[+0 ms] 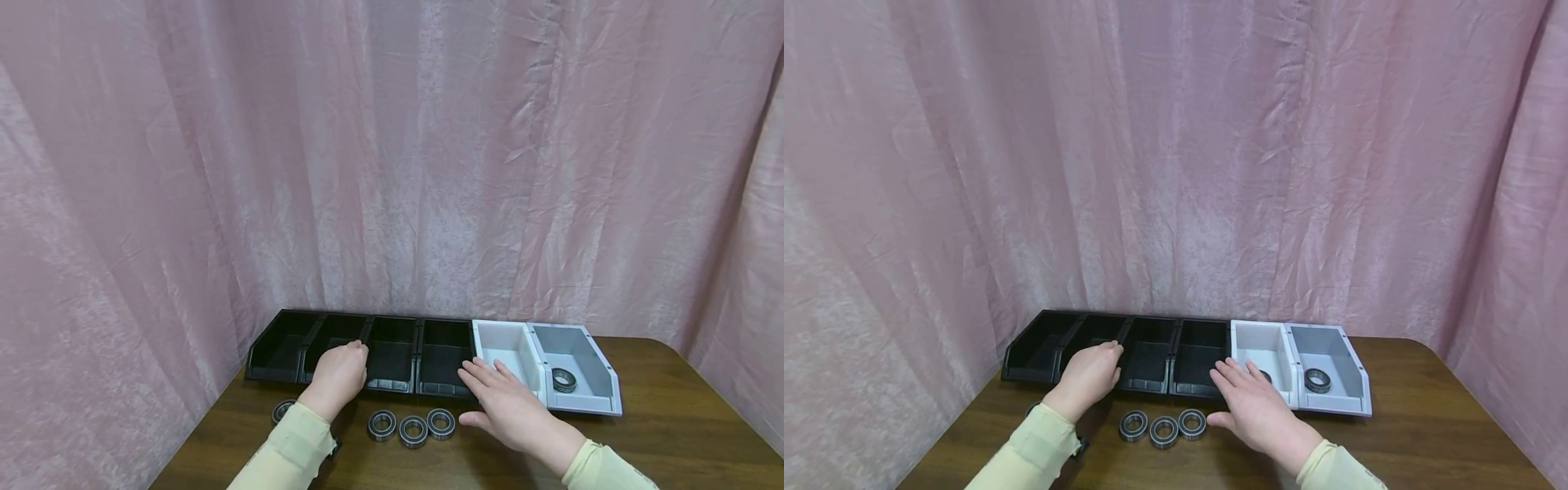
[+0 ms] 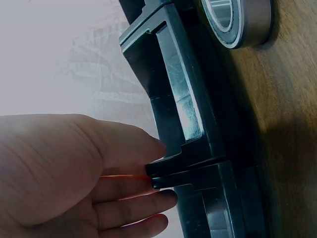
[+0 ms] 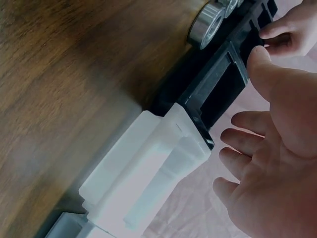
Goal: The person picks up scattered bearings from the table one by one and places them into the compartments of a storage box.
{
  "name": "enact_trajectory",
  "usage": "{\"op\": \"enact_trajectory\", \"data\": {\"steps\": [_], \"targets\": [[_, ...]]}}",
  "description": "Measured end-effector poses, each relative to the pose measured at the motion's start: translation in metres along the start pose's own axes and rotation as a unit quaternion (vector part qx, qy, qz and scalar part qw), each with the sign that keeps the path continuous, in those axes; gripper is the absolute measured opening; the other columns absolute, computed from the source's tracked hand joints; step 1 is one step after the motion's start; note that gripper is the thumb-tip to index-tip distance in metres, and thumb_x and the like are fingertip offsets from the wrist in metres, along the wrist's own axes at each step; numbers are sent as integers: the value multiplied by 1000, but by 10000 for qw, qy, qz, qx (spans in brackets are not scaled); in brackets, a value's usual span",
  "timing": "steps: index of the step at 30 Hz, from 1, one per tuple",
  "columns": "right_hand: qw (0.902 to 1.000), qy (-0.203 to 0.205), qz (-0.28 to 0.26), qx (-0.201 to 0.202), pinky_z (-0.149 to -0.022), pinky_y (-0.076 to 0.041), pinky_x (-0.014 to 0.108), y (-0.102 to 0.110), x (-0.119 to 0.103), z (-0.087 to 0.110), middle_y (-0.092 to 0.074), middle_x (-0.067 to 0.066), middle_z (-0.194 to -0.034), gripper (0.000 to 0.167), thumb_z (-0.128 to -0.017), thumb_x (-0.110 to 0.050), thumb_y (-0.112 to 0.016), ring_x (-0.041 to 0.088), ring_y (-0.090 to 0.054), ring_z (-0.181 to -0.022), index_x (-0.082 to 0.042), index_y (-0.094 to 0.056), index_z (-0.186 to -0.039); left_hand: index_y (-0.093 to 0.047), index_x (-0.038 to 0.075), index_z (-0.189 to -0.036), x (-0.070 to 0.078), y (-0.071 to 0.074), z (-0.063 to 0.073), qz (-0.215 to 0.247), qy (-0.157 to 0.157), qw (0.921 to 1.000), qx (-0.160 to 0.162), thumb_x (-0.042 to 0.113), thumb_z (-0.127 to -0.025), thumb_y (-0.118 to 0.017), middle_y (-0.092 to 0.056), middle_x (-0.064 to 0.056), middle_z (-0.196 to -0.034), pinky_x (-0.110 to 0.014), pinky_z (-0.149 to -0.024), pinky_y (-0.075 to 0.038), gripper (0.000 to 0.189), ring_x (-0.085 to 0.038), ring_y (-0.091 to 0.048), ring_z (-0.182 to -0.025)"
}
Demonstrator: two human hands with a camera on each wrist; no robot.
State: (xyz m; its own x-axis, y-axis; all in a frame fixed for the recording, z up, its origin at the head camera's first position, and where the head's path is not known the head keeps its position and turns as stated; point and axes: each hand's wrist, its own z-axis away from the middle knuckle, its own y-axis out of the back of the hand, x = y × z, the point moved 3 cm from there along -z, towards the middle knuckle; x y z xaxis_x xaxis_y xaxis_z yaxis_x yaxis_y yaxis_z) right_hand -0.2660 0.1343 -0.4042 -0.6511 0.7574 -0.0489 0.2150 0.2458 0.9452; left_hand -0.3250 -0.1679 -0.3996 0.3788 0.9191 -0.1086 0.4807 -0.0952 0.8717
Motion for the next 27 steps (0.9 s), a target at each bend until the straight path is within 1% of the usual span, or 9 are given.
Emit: {"op": "enact_trajectory", "data": {"steps": [8, 13, 27], "targets": [[9998, -3, -39, -216, -124, -36, 65, -4, -1, 0, -59, 24, -157, 72, -99, -44, -81, 45, -51, -150, 4, -63, -149, -77, 1, -93, 0, 2, -1, 15, -1, 10000, -3, 5, -88, -90, -77, -13, -94, -40, -66, -65, 14, -25, -72, -70], [9993, 6, -128, -345, -124, -35, 65, -5, -3, 1, -57, 24, -158, 73, -99, -44, -80, 45, -50, -150, 4, -62, -150, -77, 1, -93, 1, 4, -1, 2, -6, 10000, -23, 6, -87, -90, -77, -13, -94, -40, -66, -65, 15, -25, -72, -69], [9992, 184, 54, -337, -123, -38, 64, -8, -7, 3, -57, 23, -159, 73, -99, -46, -79, 44, -52, -150, 2, -63, -150, -76, 2, -92, 1, 3, 0, -13, -18, 10000, 18, 5, -87, -90, -75, -12, -92, -39, -63, -63, 15, -23, -70, -67]]}}
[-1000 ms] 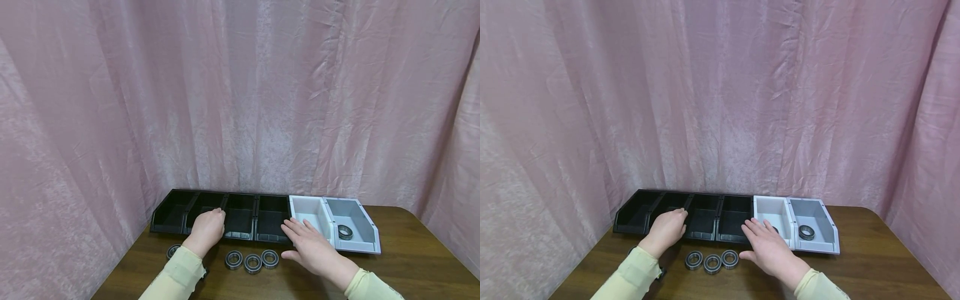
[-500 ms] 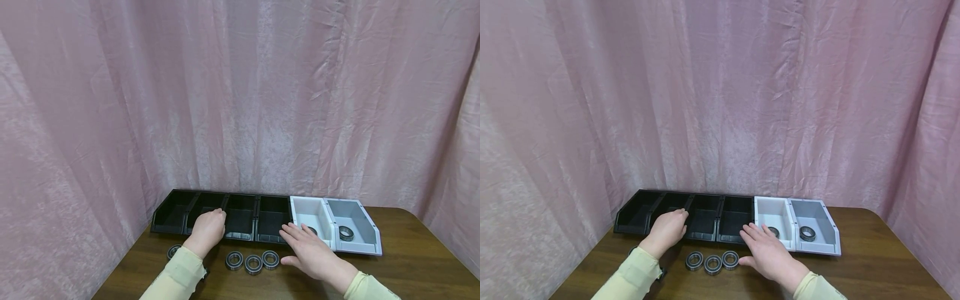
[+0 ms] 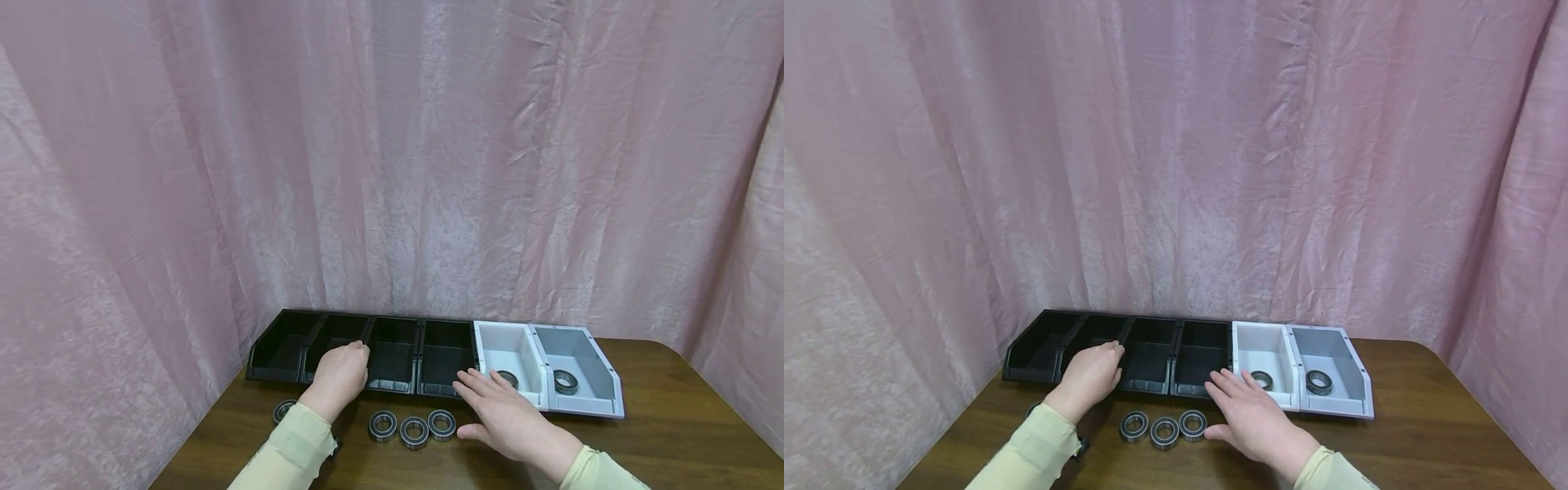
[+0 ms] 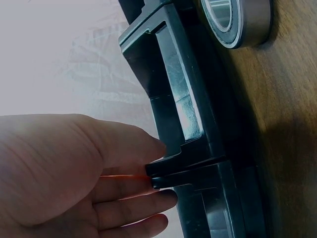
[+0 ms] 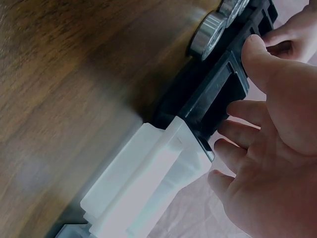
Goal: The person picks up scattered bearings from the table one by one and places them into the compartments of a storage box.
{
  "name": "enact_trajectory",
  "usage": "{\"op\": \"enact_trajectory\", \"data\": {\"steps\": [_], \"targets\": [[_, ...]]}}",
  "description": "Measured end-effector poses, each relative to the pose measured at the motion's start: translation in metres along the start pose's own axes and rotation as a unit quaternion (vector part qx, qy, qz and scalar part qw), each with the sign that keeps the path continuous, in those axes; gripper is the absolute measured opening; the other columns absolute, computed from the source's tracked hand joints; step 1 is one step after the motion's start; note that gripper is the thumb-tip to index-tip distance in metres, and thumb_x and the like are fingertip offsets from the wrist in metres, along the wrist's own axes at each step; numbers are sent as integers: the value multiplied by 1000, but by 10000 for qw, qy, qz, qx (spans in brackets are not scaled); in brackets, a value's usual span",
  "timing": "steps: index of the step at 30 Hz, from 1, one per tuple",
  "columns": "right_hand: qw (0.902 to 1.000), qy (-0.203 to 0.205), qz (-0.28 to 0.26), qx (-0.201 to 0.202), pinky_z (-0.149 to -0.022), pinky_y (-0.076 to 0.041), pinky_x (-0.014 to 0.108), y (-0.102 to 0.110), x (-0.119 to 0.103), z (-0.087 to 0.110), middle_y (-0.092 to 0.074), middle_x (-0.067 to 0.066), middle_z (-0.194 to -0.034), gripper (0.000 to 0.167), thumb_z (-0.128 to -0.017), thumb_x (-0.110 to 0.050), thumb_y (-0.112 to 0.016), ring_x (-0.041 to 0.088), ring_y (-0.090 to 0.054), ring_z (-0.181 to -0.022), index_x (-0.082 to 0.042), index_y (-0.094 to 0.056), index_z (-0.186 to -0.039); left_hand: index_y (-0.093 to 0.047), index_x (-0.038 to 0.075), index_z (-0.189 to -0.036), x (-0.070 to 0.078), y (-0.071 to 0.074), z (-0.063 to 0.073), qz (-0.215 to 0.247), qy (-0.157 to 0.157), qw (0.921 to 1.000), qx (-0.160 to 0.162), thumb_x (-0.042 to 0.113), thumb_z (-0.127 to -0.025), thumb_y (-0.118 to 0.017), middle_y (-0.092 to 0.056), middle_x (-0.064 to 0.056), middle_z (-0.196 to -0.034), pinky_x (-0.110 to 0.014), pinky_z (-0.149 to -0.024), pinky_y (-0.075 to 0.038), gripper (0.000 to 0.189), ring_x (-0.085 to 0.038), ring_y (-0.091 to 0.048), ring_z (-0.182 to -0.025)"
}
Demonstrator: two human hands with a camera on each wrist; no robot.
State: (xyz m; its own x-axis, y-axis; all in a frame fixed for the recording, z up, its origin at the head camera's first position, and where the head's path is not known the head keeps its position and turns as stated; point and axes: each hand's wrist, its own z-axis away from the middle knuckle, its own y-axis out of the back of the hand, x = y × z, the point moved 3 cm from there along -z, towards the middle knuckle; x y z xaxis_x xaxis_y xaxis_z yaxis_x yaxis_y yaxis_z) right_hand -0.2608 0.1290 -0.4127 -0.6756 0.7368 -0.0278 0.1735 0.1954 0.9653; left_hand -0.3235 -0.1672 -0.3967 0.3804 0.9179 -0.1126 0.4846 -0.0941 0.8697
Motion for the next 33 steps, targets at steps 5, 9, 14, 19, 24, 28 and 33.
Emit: {"op": "enact_trajectory", "data": {"steps": [5, 9, 14, 19, 24, 28, 33], "targets": [[10000, 28, 37, -3, -123, -38, 62, -3, -2, 1, -58, 22, -159, 72, -98, -47, -80, 44, -52, -150, 2, -64, -149, -77, 2, -93, 0, 0, 0, -4, 14, 10000, -28, 6, -87, -90, -76, -12, -93, -39, -64, -64, 15, -24, -71, -68], [10000, 36, 12, -22, -124, -37, 62, -4, -3, 0, -58, 22, -159, 73, -98, -47, -80, 43, -52, -150, 2, -63, -150, -77, 2, -93, 1, 0, 1, -5, 21, 10000, -44, 6, -88, -90, -77, -12, -94, -39, -65, -64, 15, -23, -71, -68], [9999, 56, 3, -98, -124, -37, 64, -6, -5, 0, -59, 22, -158, 73, -99, -48, -79, 43, -52, -150, 2, -64, -149, -77, 2, -92, 1, 0, 1, 40, 16, 10000, -28, 5, -87, -90, -76, -12, -92, -38, -64, -64, 14, -23, -70, -67], [9998, 89, 23, -150, -123, -37, 64, -9, -6, 0, -60, 21, -157, 73, -99, -50, -78, 43, -53, -149, 2, -64, -149, -77, 2, -93, 1, 0, 2, 43, 0, 10000, -6, 5, -87, -90, -75, -11, -91, -39, -63, -63, 15, -23, -70, -66], [9997, 64, -21, -221, -124, -36, 65, -10, -7, 0, -60, 21, -157, 74, -98, -50, -79, 43, -52, -150, 1, -64, -149, -77, 2, -94, 1, 0, 2, 19, 0, 10000, -25, 6, -87, -91, -76, -12, -92, -38, -65, -64, 16, -23, -70, -67], [9996, 57, -30, -284, -124, -36, 64, -10, -8, 0, -60, 20, -158, 74, -98, -51, -79, 42, -52, -150, 0, -64, -150, -77, 1, -95, 0, 0, 1, 37, 7, 10000, -33, 6, -87, -90, -78, -14, -96, -39, -67, -65, 15, -24, -72, -69], [9994, 55, -48, -325, -124, -35, 64, -11, -8, 1, -59, 20, -159, 74, -98, -51, -79, 41, -51, -151, 0, -64, -150, -77, 1, -93, 0, 1, 1, 55, -11, 10000, 0, 5, -87, -90, -78, -14, -96, -40, -67, -65, 15, -25, -72, -70]]}}
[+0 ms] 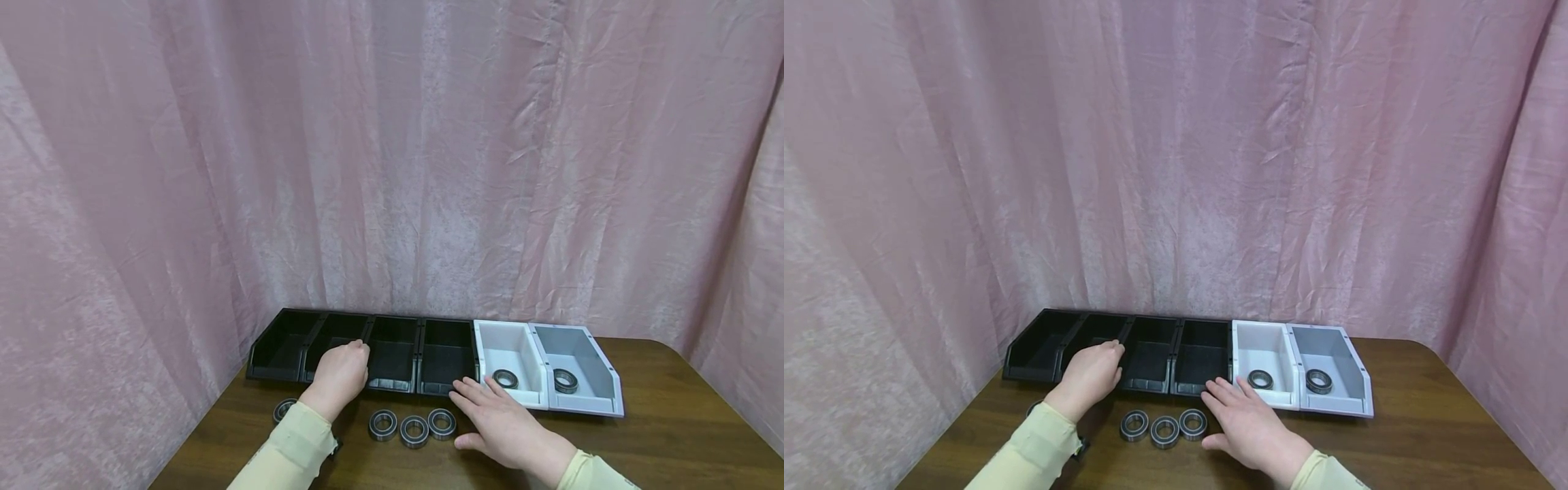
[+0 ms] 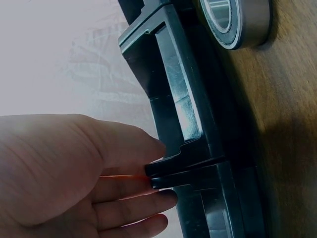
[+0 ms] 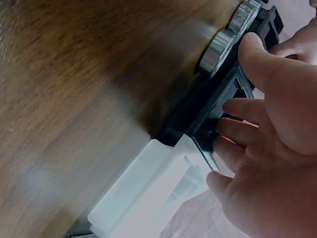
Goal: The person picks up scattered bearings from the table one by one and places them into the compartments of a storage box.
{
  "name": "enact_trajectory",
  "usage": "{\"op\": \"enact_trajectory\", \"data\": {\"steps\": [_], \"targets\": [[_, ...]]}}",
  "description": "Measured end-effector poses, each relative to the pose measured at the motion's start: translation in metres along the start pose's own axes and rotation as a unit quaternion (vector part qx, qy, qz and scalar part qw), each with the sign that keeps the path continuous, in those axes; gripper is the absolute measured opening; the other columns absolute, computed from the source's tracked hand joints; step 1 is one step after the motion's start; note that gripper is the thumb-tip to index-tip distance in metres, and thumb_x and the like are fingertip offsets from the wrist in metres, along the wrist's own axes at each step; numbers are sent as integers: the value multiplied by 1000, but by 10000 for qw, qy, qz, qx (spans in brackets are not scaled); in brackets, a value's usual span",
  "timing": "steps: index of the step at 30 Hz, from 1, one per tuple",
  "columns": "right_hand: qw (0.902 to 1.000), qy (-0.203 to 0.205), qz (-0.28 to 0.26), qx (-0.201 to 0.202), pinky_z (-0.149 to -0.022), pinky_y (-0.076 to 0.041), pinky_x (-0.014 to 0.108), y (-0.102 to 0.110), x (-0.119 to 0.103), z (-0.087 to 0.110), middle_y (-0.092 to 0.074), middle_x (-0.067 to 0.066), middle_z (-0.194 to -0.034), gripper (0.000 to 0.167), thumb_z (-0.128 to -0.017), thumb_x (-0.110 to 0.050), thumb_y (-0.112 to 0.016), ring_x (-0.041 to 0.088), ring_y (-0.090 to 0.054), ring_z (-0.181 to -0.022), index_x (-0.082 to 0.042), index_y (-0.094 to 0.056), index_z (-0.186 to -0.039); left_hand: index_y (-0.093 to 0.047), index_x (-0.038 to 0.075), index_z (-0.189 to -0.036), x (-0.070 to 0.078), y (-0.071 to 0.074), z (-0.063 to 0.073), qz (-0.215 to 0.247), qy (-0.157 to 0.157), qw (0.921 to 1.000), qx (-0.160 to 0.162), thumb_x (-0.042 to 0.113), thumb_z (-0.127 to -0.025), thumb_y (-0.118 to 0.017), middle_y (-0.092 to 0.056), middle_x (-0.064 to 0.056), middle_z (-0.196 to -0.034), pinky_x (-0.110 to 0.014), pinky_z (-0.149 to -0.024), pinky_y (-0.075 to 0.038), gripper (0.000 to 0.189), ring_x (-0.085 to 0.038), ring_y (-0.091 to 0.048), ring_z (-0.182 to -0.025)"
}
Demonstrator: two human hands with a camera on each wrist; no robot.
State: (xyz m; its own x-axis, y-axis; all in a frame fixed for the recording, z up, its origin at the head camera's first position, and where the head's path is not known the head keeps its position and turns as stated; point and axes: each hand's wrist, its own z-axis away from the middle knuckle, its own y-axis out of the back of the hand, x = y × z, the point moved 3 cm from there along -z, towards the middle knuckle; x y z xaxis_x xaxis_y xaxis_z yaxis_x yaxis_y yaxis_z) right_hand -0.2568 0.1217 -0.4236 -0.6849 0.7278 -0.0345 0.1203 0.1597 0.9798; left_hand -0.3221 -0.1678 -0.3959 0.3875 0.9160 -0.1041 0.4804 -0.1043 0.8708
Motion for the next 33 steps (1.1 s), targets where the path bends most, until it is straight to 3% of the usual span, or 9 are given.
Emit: {"op": "enact_trajectory", "data": {"steps": [10, 15, 20, 33], "targets": [[10000, 70, 27, 13, -123, -37, 63, 1, -4, 0, -59, 19, -159, 75, -99, -52, -77, 39, -53, -150, 1, -64, -150, -78, 0, -97, -1, -2, -1, -31, 28, 10000, -52, 6, -88, -90, -78, -14, -100, -40, -69, -66, 16, -25, -74, -73], [9997, 4, -182, -184, -123, -37, 64, 1, -7, 0, -58, 16, -161, 77, -99, -54, -75, 38, -52, -151, -1, -62, -153, -78, 1, -96, -2, -4, -1, -77, -25, 10000, -7, 5, -87, -90, -77, -13, -95, -38, -63, -64, 16, -24, -72, -69], [9991, -40, -264, -321, -123, -37, 64, -1, -8, -1, -58, 16, -161, 78, -100, -57, -74, 38, -52, -151, -2, -61, -154, -79, 1, -98, -2, -4, -2, -69, -13, 10000, -24, 5, -87, -89, -77, -13, -98, -39, -65, -65, 16, -24, -73, -71], [9995, 187, 184, -155, -122, -40, 61, -10, -11, 6, -55, 17, -163, 74, -98, -59, -75, 37, -52, -151, -3, -69, -145, -78, 1, -96, -1, -4, 0, -71, 11, 10000, -3, 5, -87, -90, -78, -13, -97, -38, -64, -65, 15, -23, -72, -68]]}}
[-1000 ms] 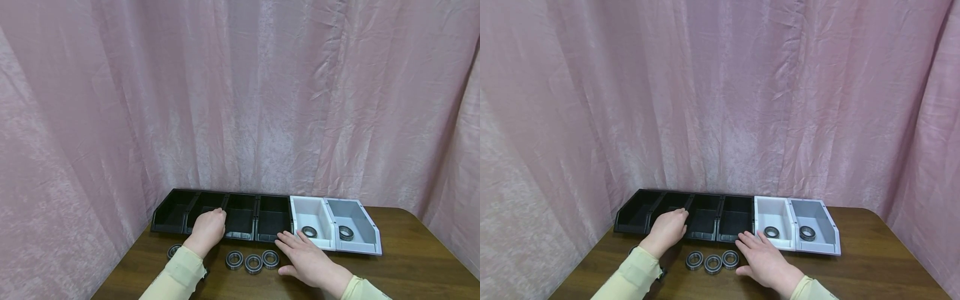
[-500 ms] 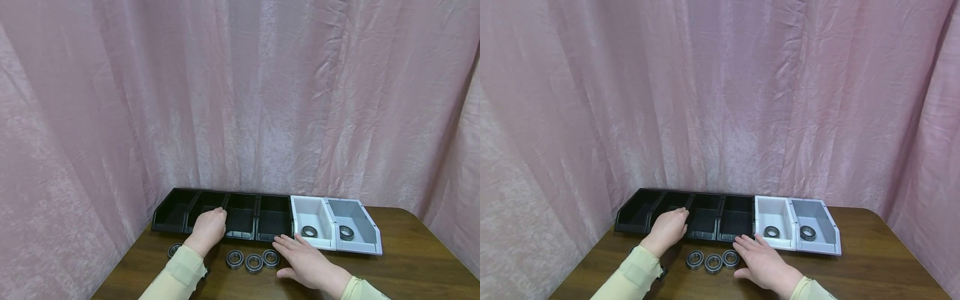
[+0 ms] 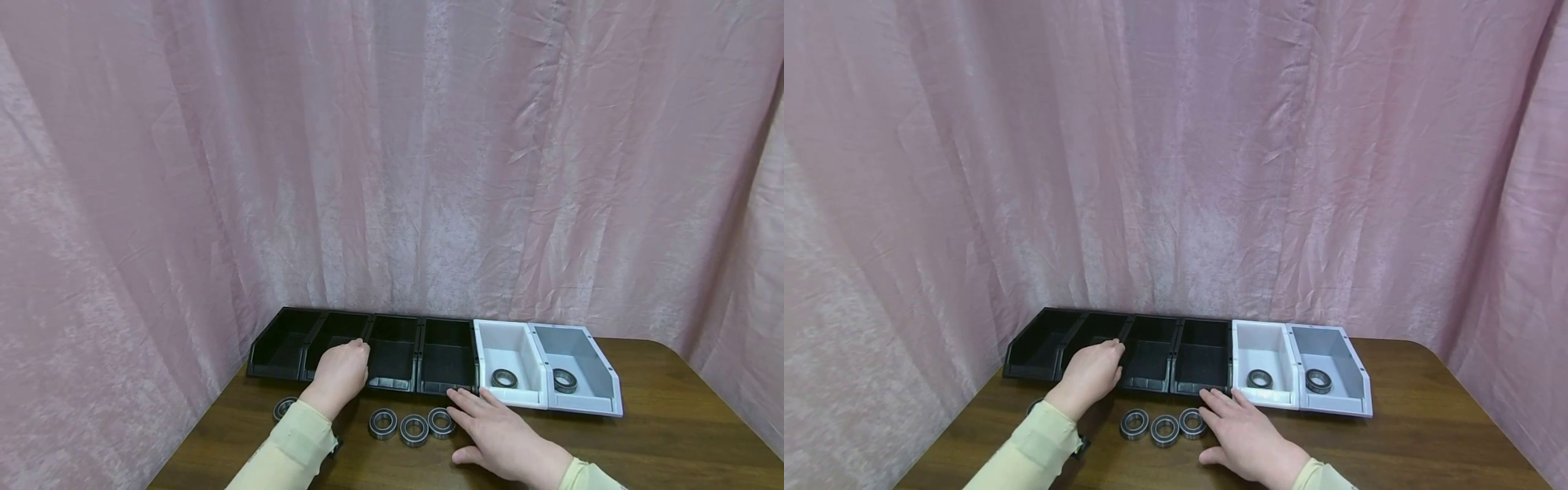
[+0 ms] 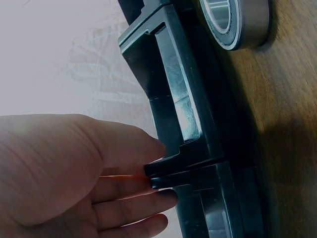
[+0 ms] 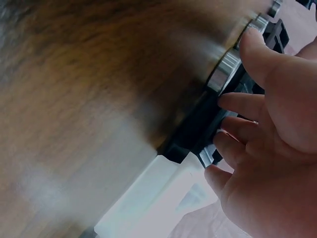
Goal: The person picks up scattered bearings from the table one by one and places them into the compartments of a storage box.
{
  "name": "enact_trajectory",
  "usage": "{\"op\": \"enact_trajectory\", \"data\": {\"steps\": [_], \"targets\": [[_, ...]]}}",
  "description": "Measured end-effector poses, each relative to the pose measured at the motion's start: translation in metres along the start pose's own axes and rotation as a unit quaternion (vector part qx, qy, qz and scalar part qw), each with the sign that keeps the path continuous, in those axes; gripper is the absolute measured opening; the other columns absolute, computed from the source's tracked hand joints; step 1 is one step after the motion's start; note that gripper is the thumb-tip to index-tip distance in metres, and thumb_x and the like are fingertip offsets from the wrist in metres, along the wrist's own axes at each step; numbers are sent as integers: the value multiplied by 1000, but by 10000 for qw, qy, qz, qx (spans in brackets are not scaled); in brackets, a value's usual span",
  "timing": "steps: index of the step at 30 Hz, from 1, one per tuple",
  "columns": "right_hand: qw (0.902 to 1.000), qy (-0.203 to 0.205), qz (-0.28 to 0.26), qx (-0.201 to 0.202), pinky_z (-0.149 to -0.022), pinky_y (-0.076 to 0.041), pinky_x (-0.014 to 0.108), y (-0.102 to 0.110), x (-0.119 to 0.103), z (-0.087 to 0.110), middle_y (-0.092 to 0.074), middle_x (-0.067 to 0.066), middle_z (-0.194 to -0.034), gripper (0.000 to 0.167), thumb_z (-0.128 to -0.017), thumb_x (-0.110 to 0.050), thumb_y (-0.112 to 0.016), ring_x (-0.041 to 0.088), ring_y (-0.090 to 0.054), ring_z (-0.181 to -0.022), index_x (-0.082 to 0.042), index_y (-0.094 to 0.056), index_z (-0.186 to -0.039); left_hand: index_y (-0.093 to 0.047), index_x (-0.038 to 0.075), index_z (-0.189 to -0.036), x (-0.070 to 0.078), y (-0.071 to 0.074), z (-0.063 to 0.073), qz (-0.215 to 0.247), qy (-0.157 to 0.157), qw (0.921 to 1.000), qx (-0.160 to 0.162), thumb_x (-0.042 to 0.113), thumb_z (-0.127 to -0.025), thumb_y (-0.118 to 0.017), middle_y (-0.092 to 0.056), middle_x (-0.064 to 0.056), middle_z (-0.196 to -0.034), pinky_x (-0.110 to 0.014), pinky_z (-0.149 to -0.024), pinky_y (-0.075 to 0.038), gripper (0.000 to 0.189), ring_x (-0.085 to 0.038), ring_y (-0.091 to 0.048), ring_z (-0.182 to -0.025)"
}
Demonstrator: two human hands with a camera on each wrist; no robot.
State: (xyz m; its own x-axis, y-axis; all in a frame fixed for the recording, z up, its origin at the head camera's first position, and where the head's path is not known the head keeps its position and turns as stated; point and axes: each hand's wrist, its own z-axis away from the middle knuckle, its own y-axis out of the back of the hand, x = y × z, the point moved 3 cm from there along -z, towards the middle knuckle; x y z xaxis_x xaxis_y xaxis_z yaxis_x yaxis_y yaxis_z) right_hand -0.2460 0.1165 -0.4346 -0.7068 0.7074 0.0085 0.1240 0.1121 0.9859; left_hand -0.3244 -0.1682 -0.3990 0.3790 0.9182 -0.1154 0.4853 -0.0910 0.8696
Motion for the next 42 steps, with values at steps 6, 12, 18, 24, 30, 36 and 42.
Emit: {"op": "enact_trajectory", "data": {"steps": [6, 12, 18, 24, 30, 36, 42], "targets": [[9999, -36, -29, -132, -123, -39, 61, -2, -2, 0, -52, 17, -165, 74, -98, -59, -74, 38, -50, -153, -3, -69, -146, -79, 0, -97, 1, 2, 0, 30, 47, 10000, -40, 5, -87, -90, -78, -14, -99, -39, -67, -66, 16, -24, -73, -70], [9998, -18, -138, -141, -123, -39, 61, -4, 0, 1, -51, 17, -166, 74, -101, -62, -70, 38, -48, -154, -4, -70, -146, -78, 0, -96, 1, 3, -1, 62, 31, 10000, -32, 5, -87, -90, -76, -13, -95, -39, -65, -65, 16, -24, -72, -69], [9998, 52, -144, -83, -122, -40, 61, -5, 1, 3, -53, 17, -166, 74, -101, -64, -68, 38, -49, -153, -4, -71, -145, -79, 1, -96, 0, 1, -1, 35, 26, 10000, -10, 6, -88, -89, -77, -13, -96, -39, -66, -65, 14, -24, -72, -68], [9995, 36, -164, -283, -123, -39, 59, -2, -2, 6, -55, 15, -164, 76, -101, -65, -68, 37, -48, -154, -5, -69, -148, -78, 1, -95, 0, -1, -1, 3, 21, 10000, 3, 6, -88, -89, -77, -13, -95, -39, -65, -65, 15, -24, -72, -69], [9995, 162, -191, -178, -122, -43, 56, -3, -1, 9, -57, 16, -162, 77, -102, -64, -67, 37, -51, -152, -5, -65, -152, -78, 1, -96, 0, 0, -1, -1, 30, 10000, -60, 6, -88, -89, -76, -13, -94, -39, -66, -65, 15, -24, -72, -69], [9993, 136, -318, -170, -123, -42, 56, -3, -2, 6, -57, 14, -162, 80, -102, -64, -66, 35, -50, -153, -7, -60, -157, -78, 0, -98, 1, 3, 0, 12, 49, 9999, -122, 6, -88, -89, -77, -13, -96, -39, -68, -65, 16, -25, -73, -71], [9989, 90, -296, -350, -123, -40, 58, -4, -4, 3, -57, 13, -163, 78, -101, -65, -67, 35, -48, -154, -7, -64, -154, -79, 0, -100, 0, 2, -2, 19, 70, 9998, -200, 7, -89, -89, -78, -14, -100, -39, -69, -66, 17, -25, -74, -72]]}}
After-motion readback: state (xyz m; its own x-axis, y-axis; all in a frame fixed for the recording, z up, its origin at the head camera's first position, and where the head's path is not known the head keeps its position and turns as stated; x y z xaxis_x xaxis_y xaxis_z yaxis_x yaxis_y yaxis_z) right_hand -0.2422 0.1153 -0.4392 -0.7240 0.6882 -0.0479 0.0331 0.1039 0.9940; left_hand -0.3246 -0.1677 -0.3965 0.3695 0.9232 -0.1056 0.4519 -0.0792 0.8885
